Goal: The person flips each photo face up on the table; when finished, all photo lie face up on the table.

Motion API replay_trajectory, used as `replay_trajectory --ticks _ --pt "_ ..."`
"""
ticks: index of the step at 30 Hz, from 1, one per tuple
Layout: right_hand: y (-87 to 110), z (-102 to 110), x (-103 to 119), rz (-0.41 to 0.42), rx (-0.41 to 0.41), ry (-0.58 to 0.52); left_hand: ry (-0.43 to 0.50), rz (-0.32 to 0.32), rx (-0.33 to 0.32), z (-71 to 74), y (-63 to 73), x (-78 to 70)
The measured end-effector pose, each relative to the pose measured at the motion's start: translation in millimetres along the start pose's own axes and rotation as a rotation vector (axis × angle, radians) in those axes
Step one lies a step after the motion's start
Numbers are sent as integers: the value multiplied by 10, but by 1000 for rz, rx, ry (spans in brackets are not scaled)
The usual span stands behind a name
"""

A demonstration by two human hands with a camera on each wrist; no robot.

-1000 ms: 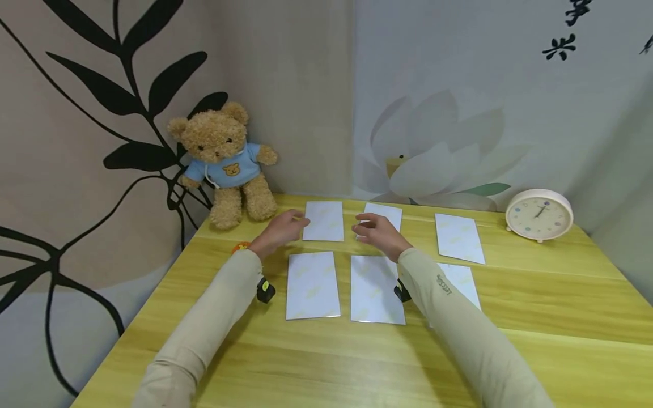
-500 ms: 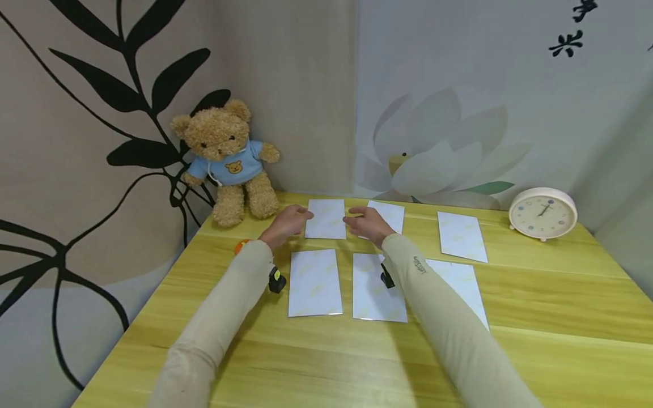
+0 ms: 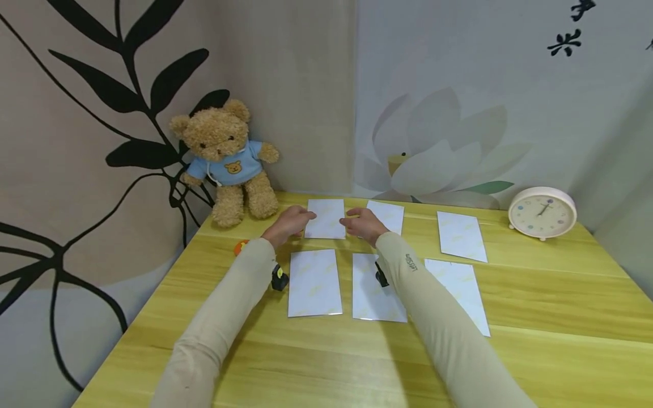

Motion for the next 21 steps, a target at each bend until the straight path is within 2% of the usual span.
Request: replay_trajectory --ticks 6,13,18,21 --pt "-12 -2 12 -21 -15 24 17 1 -7 -32 -7 -19" --pt "22 -41 39 -5 -30 53 108 -77 -31 1 -28 10" --pt "44 -76 53 6 -18 28 136 -165 -96 16 -35 11" --pt "61 -104 74 14 -15 50 162 -198 -150 11 -36 18"
Point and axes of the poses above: each hand's wrist, its own y-axis away from the middle knuckle, its own z-axis out of the back of the hand, x = y × z, the point moved 1 cm from there along -y, towards the middle knuckle, and after that the axes turned 7 degrees about y, right-handed, at the moved point
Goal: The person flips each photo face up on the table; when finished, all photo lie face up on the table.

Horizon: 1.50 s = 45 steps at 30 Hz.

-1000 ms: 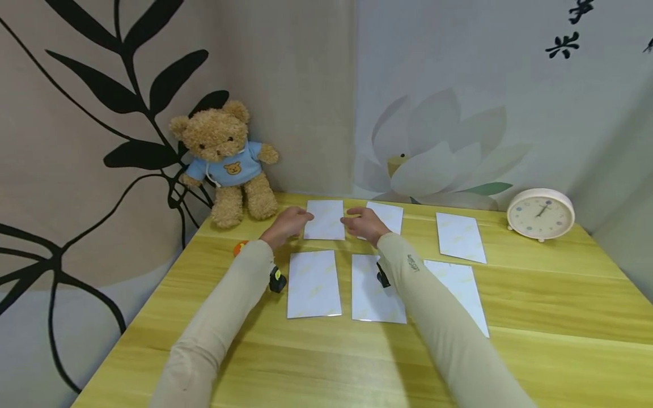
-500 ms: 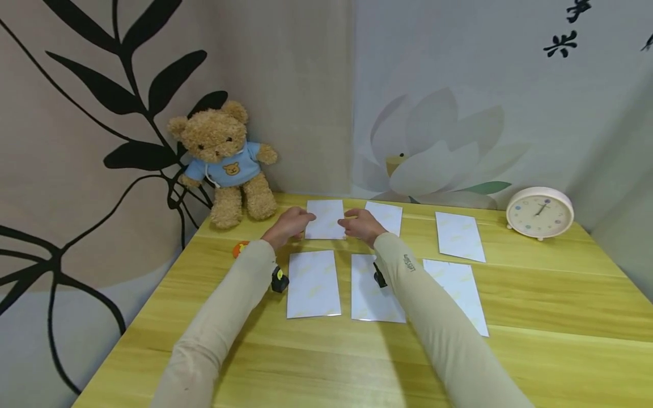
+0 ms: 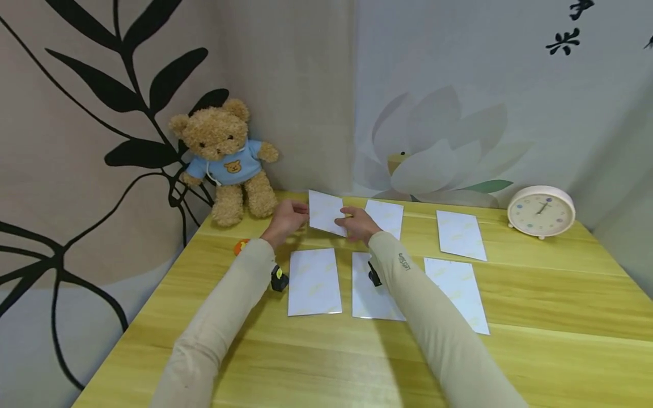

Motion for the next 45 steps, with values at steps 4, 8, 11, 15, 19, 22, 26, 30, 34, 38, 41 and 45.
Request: replay_trajectory --ticks 4,8,11,15,19,22,26,30,34,38,41,45 --pt "23 -21 37 21 -5 87 62 -15 -58 -30 -7 -16" --pt "23 -10 75 50 -12 205 109 -24 -65 -59 -28 -44" --pt "22 -7 106 70 -13 259 146 -32 -62 -75 -32 -60" --pt "26 -13 129 86 6 248 201 -36 -53 -103 -16 -76" --pt "24 -13 132 80 42 210 236 -32 -12 -152 -8 -83" --pt "23 -11 128 71 63 194 239 -34 31 -192 -10 -77" --pt "31 4 130 72 89 167 226 -47 71 -226 3 -78" --pt "47 33 137 76 106 110 250 -45 93 -243 40 -96" --pt "62 58 159 71 117 -43 266 -27 106 -254 56 -105" --pt "74 78 200 73 117 -245 216 14 106 -254 44 -106" --pt "76 86 222 71 114 -374 176 51 113 -244 28 -105" --pt "78 93 216 69 108 -475 161 70 155 -240 12 -111"
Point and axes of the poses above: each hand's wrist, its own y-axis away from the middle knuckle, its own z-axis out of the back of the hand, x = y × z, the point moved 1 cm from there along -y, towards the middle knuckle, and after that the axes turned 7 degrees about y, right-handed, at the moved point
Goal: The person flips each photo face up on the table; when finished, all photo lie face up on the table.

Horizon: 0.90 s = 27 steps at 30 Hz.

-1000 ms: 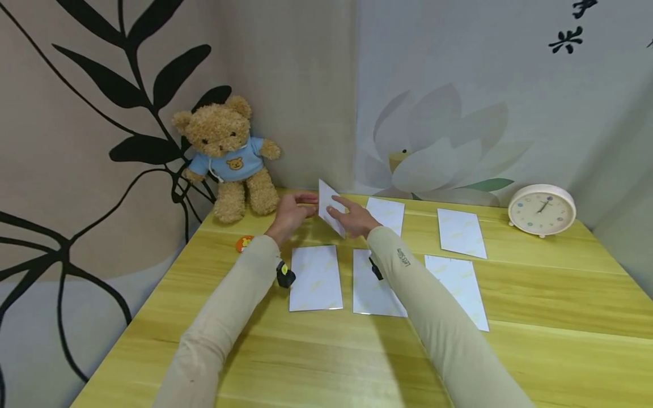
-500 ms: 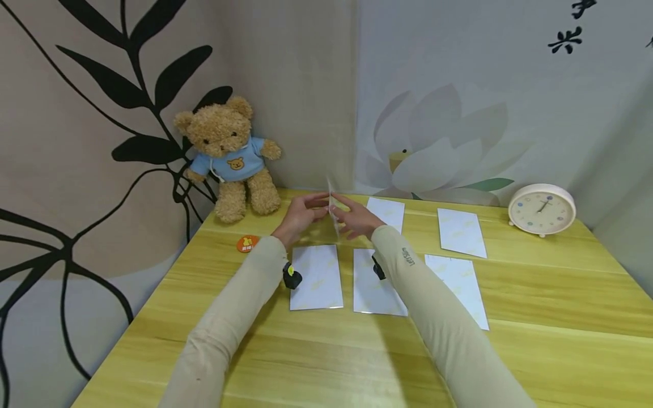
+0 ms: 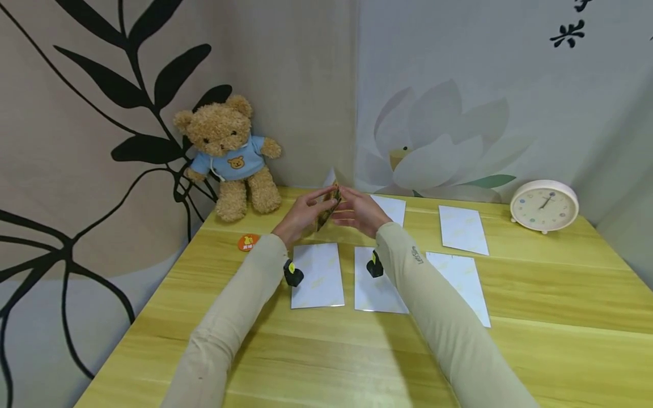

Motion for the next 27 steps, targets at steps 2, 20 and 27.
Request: replay_trajectory --ticks 2,20,27 --pt "0 11 -6 5 -4 -28 -4 0 21 -2 2 -12" --pt "-27 173 -225 157 -505 162 -154 -24 -83 -28 9 -27" --pt "-55 174 -287 145 -511 220 -44 -43 -71 49 -1 32"
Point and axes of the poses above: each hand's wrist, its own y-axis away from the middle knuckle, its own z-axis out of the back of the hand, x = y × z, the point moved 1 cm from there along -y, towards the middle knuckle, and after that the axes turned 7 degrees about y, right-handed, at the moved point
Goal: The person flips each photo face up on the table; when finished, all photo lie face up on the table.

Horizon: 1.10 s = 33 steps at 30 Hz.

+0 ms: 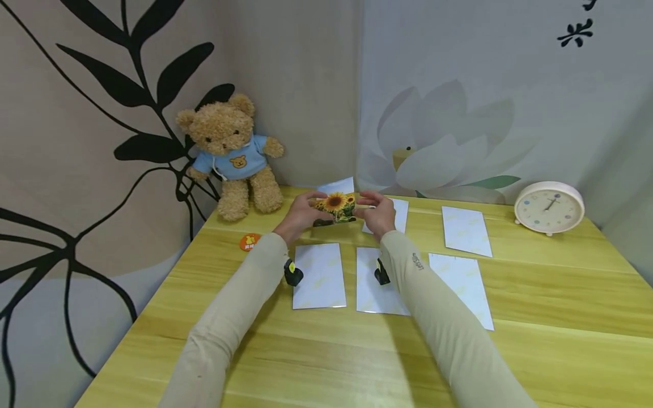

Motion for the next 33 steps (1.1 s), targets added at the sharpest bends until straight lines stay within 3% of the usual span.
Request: replay_trajectory --ticks 10,22,33 --pt "34 -26 -123 -88 137 46 2 61 -20 139 -62 171" --pt "21 -4 -107 -153 350 -60 21 100 2 183 -159 213" --pt "-10 -37 -91 -150 409 -44 13 134 28 178 -223 168"
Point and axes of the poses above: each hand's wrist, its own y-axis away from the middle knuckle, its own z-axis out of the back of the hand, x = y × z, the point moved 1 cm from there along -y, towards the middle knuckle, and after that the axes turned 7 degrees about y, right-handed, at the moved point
